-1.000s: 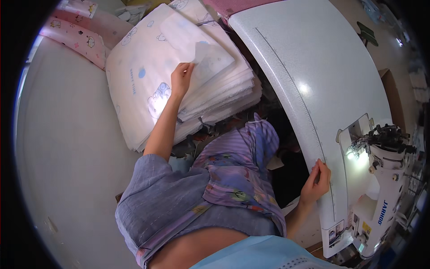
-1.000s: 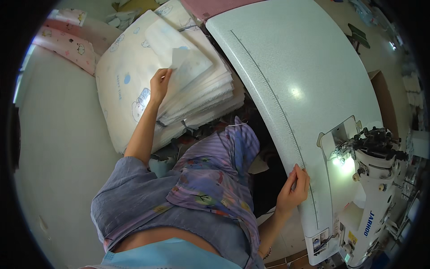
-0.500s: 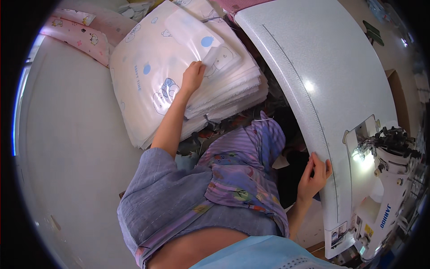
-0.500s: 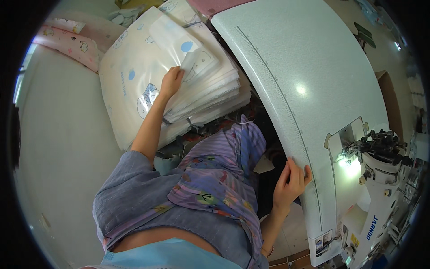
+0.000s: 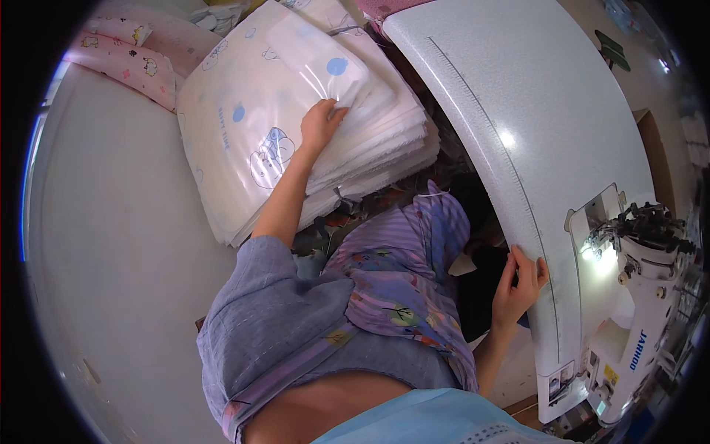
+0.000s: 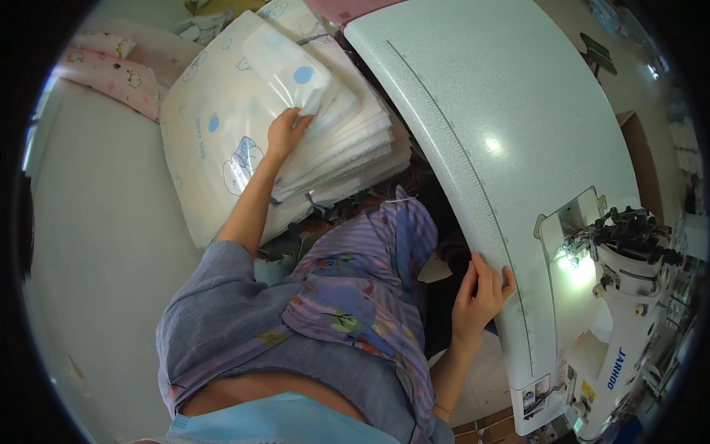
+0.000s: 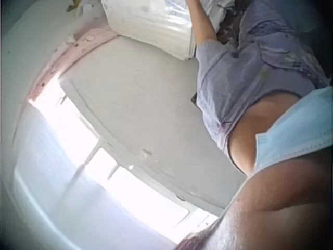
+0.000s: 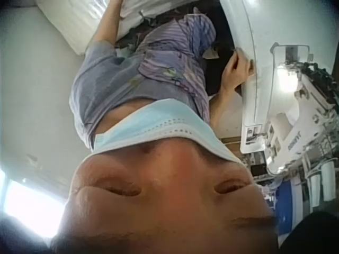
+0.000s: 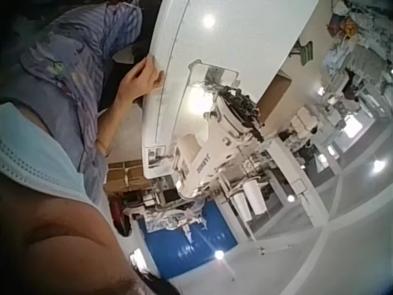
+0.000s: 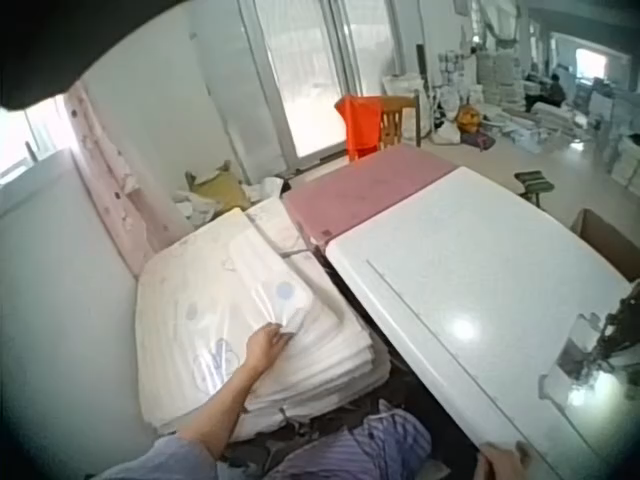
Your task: Sewing the edges of large printed plastic or fabric sheets using an industrial sewing machine.
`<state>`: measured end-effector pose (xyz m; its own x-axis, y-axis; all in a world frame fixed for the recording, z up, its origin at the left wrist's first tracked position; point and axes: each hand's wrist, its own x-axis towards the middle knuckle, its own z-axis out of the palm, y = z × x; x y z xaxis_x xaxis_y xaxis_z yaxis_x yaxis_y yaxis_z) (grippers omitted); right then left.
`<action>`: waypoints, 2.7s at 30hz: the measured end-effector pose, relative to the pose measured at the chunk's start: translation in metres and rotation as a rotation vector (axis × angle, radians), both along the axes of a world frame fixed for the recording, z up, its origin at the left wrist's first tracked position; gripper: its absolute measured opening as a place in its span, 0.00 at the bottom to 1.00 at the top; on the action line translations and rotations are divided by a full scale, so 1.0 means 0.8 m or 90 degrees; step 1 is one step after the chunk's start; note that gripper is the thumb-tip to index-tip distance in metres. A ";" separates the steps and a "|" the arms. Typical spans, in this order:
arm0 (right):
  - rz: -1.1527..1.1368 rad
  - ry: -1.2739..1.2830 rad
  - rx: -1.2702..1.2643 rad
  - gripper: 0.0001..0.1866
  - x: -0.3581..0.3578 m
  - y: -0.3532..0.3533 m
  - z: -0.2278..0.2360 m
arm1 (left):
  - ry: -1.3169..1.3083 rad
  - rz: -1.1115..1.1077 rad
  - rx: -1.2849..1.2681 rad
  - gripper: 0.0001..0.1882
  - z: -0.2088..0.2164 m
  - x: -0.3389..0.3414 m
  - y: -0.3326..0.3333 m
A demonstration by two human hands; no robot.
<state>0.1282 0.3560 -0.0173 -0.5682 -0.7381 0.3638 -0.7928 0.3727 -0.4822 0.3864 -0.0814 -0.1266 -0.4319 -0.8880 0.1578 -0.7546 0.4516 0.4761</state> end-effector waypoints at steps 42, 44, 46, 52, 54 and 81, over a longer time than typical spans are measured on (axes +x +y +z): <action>-0.113 -0.678 -0.378 0.39 0.051 -0.058 -0.032 | -0.003 -0.706 -0.129 0.26 0.163 -0.560 0.191; -0.111 -0.705 -0.378 0.36 0.050 -0.058 -0.031 | -0.044 -0.715 -0.143 0.26 0.166 -0.562 0.189; -0.120 -0.682 -0.384 0.35 0.051 -0.060 -0.029 | -0.029 -0.726 -0.166 0.26 0.169 -0.565 0.193; -0.123 -0.719 -0.367 0.31 0.050 -0.057 -0.016 | 0.003 -0.769 -0.087 0.22 0.170 -0.566 0.187; -0.133 -0.770 -0.364 0.28 0.047 -0.054 -0.017 | -0.011 -0.781 -0.002 0.21 0.168 -0.566 0.180; -0.125 -0.851 -0.372 0.13 0.057 -0.069 -0.032 | 0.045 -0.789 -0.098 0.12 0.153 -0.542 0.173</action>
<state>0.1737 0.3005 -0.0430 -0.7858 -0.5475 -0.2876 0.3922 -0.0816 -0.9163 -0.0476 0.0567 -0.0042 -0.9496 0.1394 0.2808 0.2429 0.8935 0.3778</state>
